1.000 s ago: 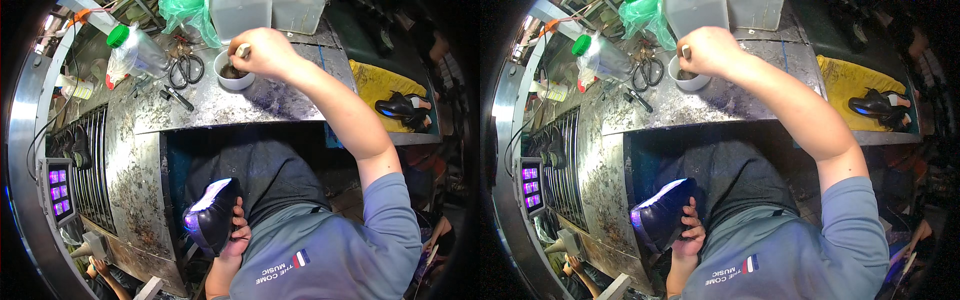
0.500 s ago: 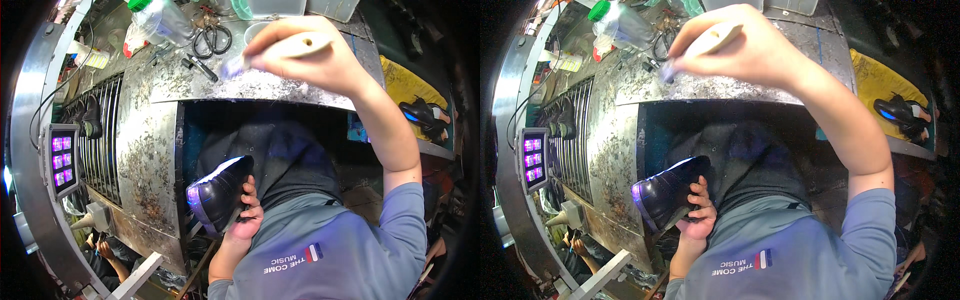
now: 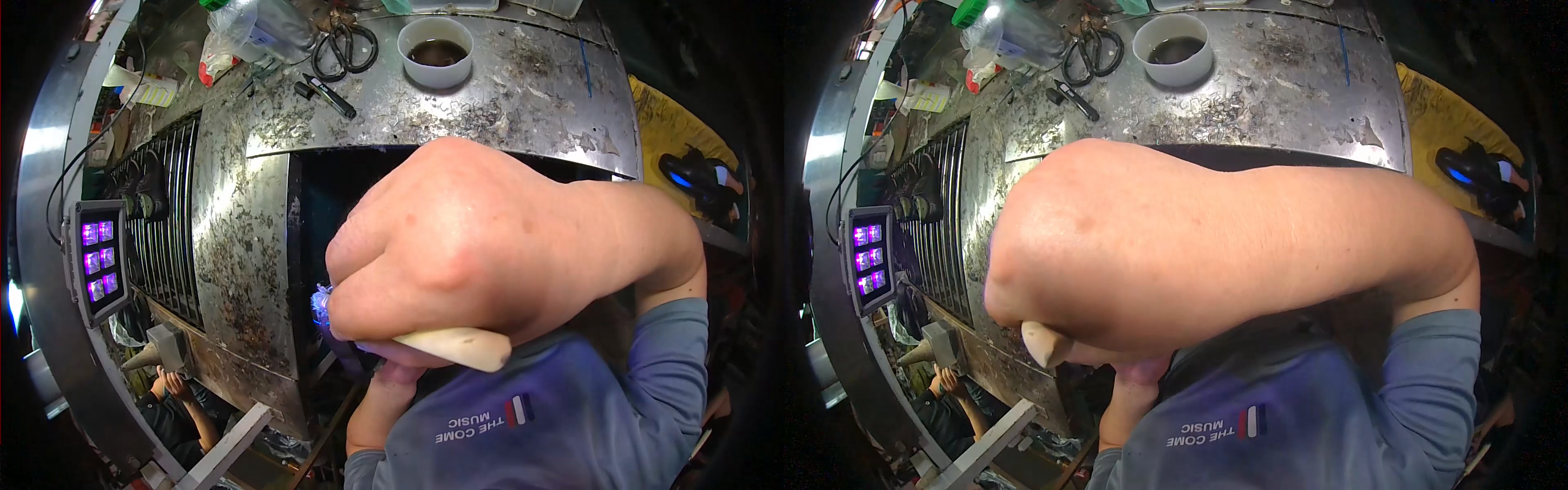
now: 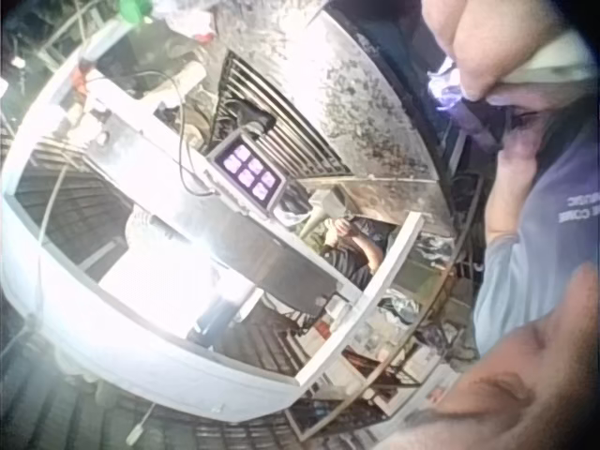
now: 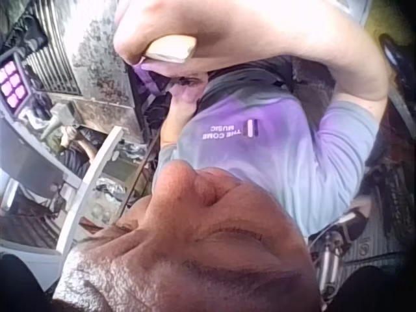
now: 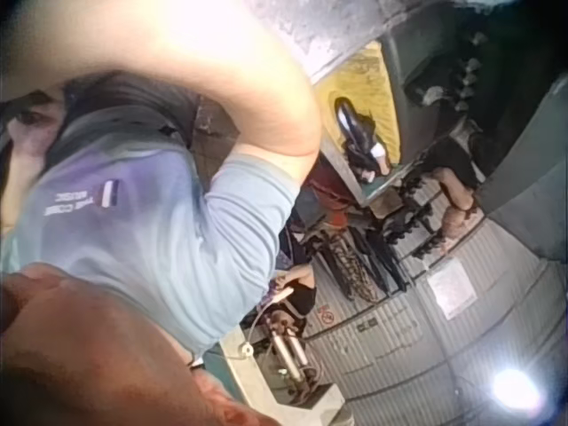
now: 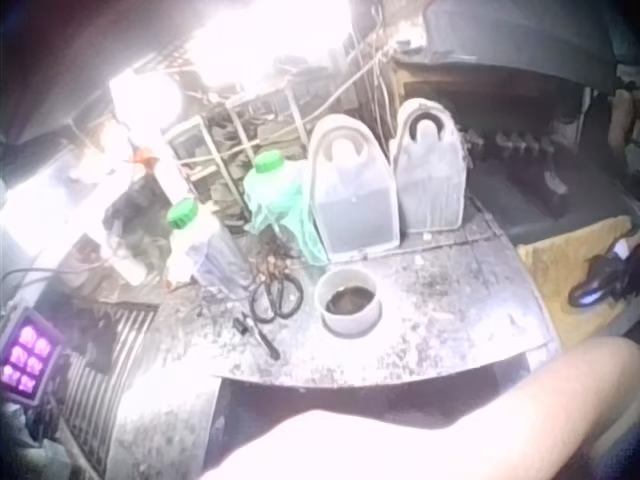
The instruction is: The person paints the sole of a black shoe with a purple substance using a small brush. They repeatedly dip the brush into a small container of the substance and apply it to the shoe's sole, focusing on the edges and surface. The person handles the shoe with their left hand while painting with their right hand.
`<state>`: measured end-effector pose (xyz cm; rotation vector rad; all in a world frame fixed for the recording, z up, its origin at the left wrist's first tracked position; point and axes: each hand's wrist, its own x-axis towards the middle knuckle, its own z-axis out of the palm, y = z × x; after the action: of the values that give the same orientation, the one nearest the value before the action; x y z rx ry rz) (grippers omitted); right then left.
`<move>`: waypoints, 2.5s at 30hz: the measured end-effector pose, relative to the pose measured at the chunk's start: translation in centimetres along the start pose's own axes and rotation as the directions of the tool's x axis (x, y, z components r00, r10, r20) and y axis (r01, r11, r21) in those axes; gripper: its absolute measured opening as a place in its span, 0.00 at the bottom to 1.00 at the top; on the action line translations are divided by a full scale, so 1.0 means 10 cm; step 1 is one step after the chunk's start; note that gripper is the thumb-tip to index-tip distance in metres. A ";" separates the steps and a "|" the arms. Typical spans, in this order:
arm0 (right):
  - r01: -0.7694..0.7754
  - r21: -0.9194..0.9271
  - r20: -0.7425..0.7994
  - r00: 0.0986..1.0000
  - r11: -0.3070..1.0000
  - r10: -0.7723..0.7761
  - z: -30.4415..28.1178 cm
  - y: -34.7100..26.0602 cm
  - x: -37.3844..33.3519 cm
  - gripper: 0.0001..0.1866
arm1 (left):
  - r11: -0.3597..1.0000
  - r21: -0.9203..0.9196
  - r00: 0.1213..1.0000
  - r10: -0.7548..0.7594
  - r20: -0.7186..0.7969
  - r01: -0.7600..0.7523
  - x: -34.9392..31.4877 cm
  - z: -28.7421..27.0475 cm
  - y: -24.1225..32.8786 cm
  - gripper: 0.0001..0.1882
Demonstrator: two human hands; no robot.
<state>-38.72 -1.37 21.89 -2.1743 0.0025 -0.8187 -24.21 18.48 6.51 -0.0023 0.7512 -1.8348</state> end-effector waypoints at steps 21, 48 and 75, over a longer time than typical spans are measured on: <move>0.130 0.251 -0.039 0.991 0.959 -0.125 0.12 0.22 -0.08 0.05 | 0.918 -0.072 0.801 -0.299 0.518 0.389 0.26 -0.09 -0.14 0.18; -0.026 0.340 0.022 1.000 0.940 0.020 0.13 0.36 -0.30 0.08 | 0.890 -0.095 0.785 -0.339 0.518 0.447 0.23 -0.06 -0.21 0.17; -0.253 0.136 -0.232 0.932 0.958 0.280 -0.46 0.43 -0.73 0.11 | -0.358 0.888 0.791 0.612 -0.010 0.289 -1.00 2.04 1.09 0.32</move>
<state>-45.94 -5.56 17.11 -1.9068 0.3676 -0.9055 -3.88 14.80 20.86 1.8751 -0.8352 -1.4492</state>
